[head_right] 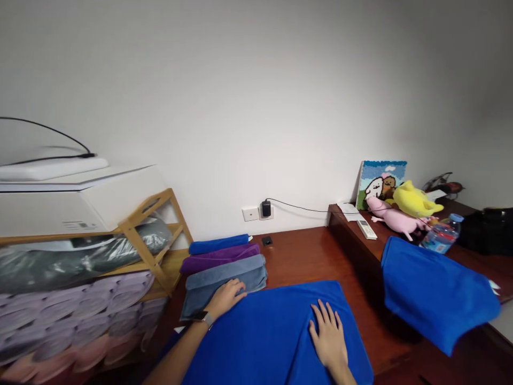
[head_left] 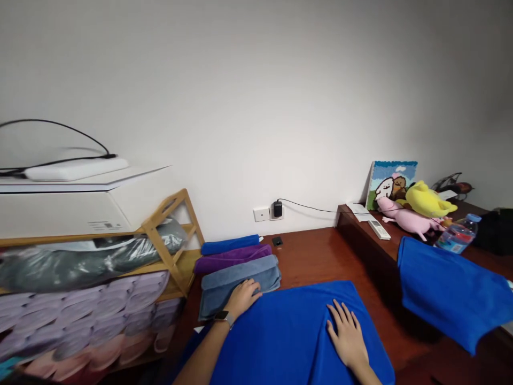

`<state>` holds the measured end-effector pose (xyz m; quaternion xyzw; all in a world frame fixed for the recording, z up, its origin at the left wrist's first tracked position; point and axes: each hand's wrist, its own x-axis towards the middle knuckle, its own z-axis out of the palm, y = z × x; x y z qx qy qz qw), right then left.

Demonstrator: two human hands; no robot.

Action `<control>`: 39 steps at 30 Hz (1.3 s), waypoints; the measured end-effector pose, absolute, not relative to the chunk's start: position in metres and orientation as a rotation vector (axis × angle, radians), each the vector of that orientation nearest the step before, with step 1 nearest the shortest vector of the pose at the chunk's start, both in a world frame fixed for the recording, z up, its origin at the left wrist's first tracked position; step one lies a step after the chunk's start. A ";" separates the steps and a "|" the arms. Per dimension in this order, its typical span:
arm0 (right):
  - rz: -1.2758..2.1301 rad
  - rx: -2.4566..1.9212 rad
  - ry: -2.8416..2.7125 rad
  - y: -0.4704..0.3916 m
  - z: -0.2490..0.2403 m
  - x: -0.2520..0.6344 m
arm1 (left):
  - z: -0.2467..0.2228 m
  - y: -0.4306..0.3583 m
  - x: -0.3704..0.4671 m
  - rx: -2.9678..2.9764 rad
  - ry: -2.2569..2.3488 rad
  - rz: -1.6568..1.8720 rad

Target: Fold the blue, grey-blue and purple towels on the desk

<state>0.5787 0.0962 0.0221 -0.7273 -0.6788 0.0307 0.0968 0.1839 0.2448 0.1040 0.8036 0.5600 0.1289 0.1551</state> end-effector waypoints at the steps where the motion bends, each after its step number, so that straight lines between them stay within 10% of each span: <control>1: 0.088 -2.152 -2.010 0.096 0.022 0.579 | 0.103 0.245 0.186 2.277 1.594 0.405; 7: 0.071 -2.089 -1.993 0.094 0.016 0.580 | 0.152 0.291 0.178 2.052 1.650 0.816; 17: 0.089 -2.073 -1.969 0.105 0.000 0.586 | 0.383 0.416 0.108 1.805 1.949 1.795; 29: 0.133 -2.059 -1.941 0.098 0.011 0.583 | 0.110 0.273 0.151 2.058 2.258 0.517; 39: 0.103 -2.029 -1.945 0.105 -0.001 0.588 | 0.098 0.324 0.139 2.175 2.429 0.337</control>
